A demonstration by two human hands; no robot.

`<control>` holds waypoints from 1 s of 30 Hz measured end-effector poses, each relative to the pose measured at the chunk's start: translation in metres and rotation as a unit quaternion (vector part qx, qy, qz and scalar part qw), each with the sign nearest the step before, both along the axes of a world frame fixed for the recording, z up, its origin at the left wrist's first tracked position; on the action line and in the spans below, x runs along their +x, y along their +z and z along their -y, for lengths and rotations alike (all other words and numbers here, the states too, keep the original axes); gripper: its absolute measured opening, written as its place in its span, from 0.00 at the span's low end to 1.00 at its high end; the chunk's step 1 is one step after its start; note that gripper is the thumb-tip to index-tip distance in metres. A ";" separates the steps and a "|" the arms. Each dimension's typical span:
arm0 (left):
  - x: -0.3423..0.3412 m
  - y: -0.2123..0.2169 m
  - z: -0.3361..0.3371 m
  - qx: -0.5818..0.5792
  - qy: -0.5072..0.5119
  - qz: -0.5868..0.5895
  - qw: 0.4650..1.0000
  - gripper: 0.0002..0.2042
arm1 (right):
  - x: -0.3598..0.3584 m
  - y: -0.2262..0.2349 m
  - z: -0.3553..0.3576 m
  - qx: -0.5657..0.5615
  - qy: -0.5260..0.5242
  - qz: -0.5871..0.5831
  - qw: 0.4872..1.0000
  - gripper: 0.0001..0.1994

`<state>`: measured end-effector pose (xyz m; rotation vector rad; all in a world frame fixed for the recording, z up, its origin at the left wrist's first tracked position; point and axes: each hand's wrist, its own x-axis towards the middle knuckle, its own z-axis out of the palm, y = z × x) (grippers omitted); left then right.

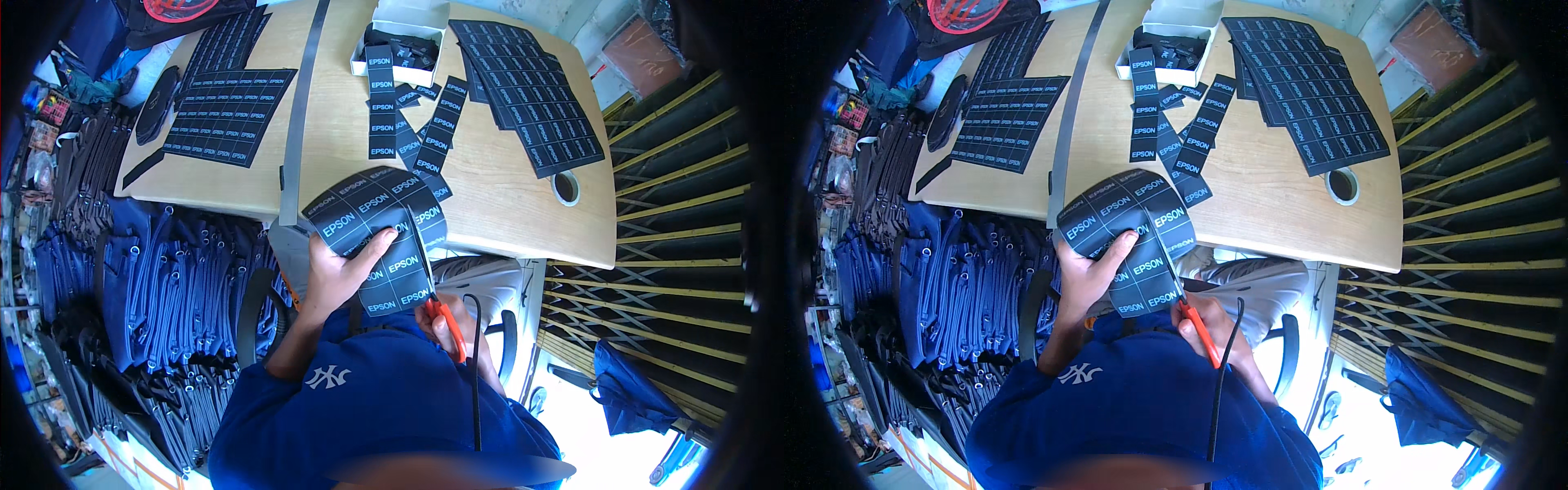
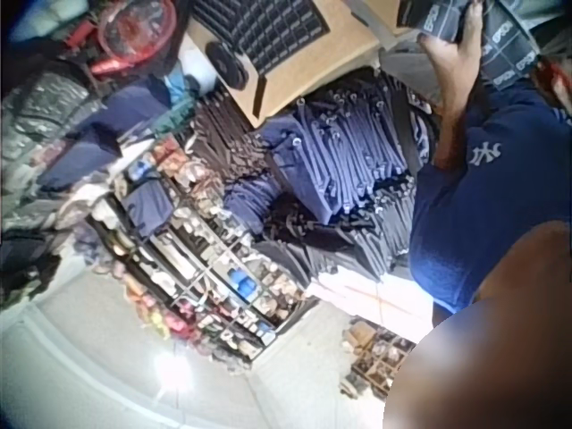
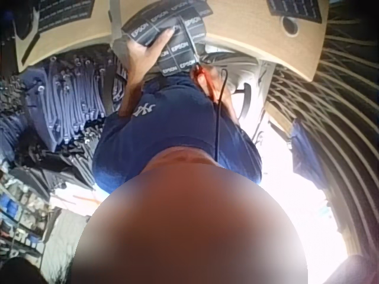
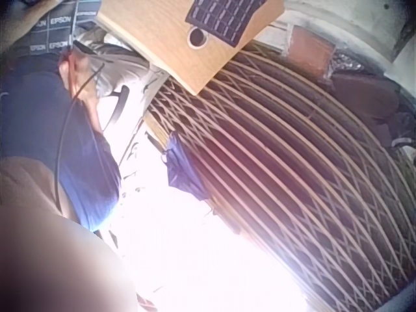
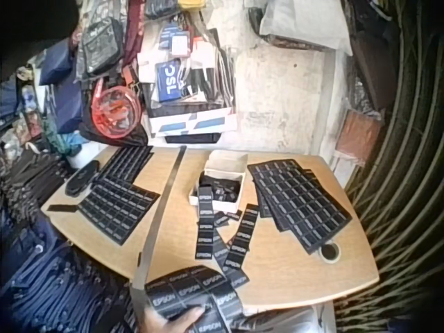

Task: Cutting individual Epson brand labels from a sheet using a pair of scissors.

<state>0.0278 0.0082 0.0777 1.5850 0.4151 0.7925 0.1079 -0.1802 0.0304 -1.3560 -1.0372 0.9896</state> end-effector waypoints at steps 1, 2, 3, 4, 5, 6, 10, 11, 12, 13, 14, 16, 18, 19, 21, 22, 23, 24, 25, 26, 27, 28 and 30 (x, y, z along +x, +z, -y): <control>0.000 0.001 0.000 0.002 -0.006 -0.003 1.000 0.09 | 0.000 -0.001 0.000 -0.009 -0.004 0.002 1.000 0.33; -0.001 0.000 0.000 0.002 -0.006 -0.003 1.000 0.09 | -0.001 -0.002 0.001 -0.017 -0.009 0.003 1.000 0.32; -0.001 0.000 -0.001 0.000 -0.006 -0.008 1.000 0.09 | -0.001 -0.003 0.002 -0.017 -0.009 0.003 1.000 0.32; -0.001 -0.001 -0.001 -0.003 -0.006 -0.013 1.000 0.09 | -0.002 -0.005 0.003 -0.028 -0.008 -0.004 1.000 0.32; -0.002 -0.002 -0.002 -0.003 -0.006 -0.013 1.000 0.09 | -0.002 -0.006 0.003 -0.040 -0.008 -0.012 0.999 0.32; -0.002 -0.003 -0.002 -0.005 -0.011 -0.009 1.000 0.09 | -0.002 -0.004 0.003 -0.039 -0.008 -0.012 0.999 0.32; -0.002 -0.002 -0.001 -0.024 -0.006 -0.004 1.000 0.09 | -0.004 -0.001 0.003 -0.061 -0.017 -0.034 0.997 0.31; -0.002 -0.002 -0.002 -0.024 -0.006 -0.004 1.000 0.09 | -0.005 -0.001 0.003 -0.054 -0.024 -0.041 0.997 0.30; -0.002 -0.001 -0.002 -0.021 -0.007 -0.007 1.000 0.09 | -0.004 -0.001 0.003 -0.054 -0.024 -0.041 0.997 0.30; -0.002 -0.001 -0.003 -0.019 -0.008 -0.011 1.000 0.08 | -0.004 -0.001 0.004 -0.064 -0.021 -0.056 0.996 0.29; -0.003 0.000 -0.003 -0.019 -0.007 -0.011 1.000 0.08 | -0.004 0.000 0.004 -0.073 -0.017 -0.071 0.995 0.29; -0.005 0.002 -0.005 -0.050 -0.017 -0.023 0.998 0.08 | -0.004 -0.004 0.005 -0.075 -0.026 -0.071 0.994 0.28; -0.006 0.000 -0.007 -0.080 -0.019 -0.025 0.996 0.08 | -0.005 -0.006 0.007 -0.075 -0.033 -0.071 0.994 0.28; -0.007 -0.001 -0.008 -0.110 -0.021 -0.026 0.993 0.08 | -0.005 -0.006 0.007 -0.080 -0.031 -0.089 0.992 0.28; -0.010 -0.010 -0.013 -0.154 -0.007 -0.027 0.988 0.07 | -0.005 -0.006 0.008 -0.084 -0.027 -0.106 0.990 0.27; -0.009 -0.011 -0.015 -0.198 0.007 -0.028 0.980 0.07 | -0.005 -0.005 0.008 -0.091 -0.025 -0.112 0.989 0.27; -0.007 -0.009 -0.015 -0.213 0.010 -0.013 0.977 0.07 | -0.005 -0.005 0.008 -0.097 -0.023 -0.117 0.988 0.26; -0.004 -0.009 -0.014 -0.213 0.010 -0.013 0.977 0.07 | -0.005 -0.004 0.008 -0.097 -0.023 -0.117 0.988 0.26; -0.001 -0.008 -0.012 -0.183 0.028 -0.002 0.983 0.06 | -0.005 -0.004 0.006 -0.081 -0.029 -0.078 0.993 0.26; 0.001 -0.008 -0.011 -0.152 0.045 0.009 0.987 0.06 | -0.005 -0.004 0.005 -0.064 -0.034 -0.040 0.997 0.27; 0.001 -0.007 -0.010 -0.152 0.045 0.009 0.987 0.06 | -0.004 -0.004 0.005 -0.064 -0.035 -0.040 0.997 0.27; 0.001 -0.006 -0.009 -0.124 0.047 0.006 0.991 0.06 | -0.003 -0.004 0.006 -0.058 -0.026 -0.035 0.997 0.27; 0.001 -0.005 -0.007 -0.094 0.049 0.003 0.994 0.05 | -0.002 -0.003 0.005 -0.051 -0.018 -0.030 0.998 0.28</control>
